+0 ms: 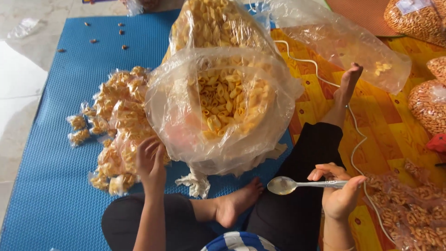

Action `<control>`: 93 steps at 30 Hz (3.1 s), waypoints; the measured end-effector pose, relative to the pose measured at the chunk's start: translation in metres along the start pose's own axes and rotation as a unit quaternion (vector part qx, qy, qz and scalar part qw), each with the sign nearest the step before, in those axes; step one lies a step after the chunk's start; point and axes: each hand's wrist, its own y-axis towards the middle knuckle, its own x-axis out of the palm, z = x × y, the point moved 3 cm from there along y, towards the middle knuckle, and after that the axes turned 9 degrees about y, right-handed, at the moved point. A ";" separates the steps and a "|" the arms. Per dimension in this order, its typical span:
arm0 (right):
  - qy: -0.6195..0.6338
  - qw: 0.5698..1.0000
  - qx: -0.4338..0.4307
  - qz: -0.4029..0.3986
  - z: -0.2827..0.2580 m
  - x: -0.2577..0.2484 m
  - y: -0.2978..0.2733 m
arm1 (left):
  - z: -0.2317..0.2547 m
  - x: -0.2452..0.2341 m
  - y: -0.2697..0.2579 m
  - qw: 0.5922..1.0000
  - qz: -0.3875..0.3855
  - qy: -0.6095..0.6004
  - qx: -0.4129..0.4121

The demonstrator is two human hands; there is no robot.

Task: Packaging snacks by scooping them from a large bulk bag into small individual bags and sealing them.

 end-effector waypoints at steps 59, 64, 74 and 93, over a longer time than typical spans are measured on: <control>-0.022 1.000 0.013 0.018 -0.003 0.000 -0.010 | 0.025 0.090 0.003 0.711 -0.228 0.424 0.512; -0.027 1.000 0.007 0.012 -0.002 0.002 -0.010 | 0.019 0.091 0.003 0.717 -0.231 0.412 0.513; -0.021 1.000 0.013 0.011 0.001 0.007 -0.008 | 0.017 0.090 0.002 0.717 -0.219 0.388 0.536; -0.003 0.999 0.030 0.018 0.009 0.000 -0.010 | 0.015 0.083 -0.029 0.707 -0.194 0.341 0.588</control>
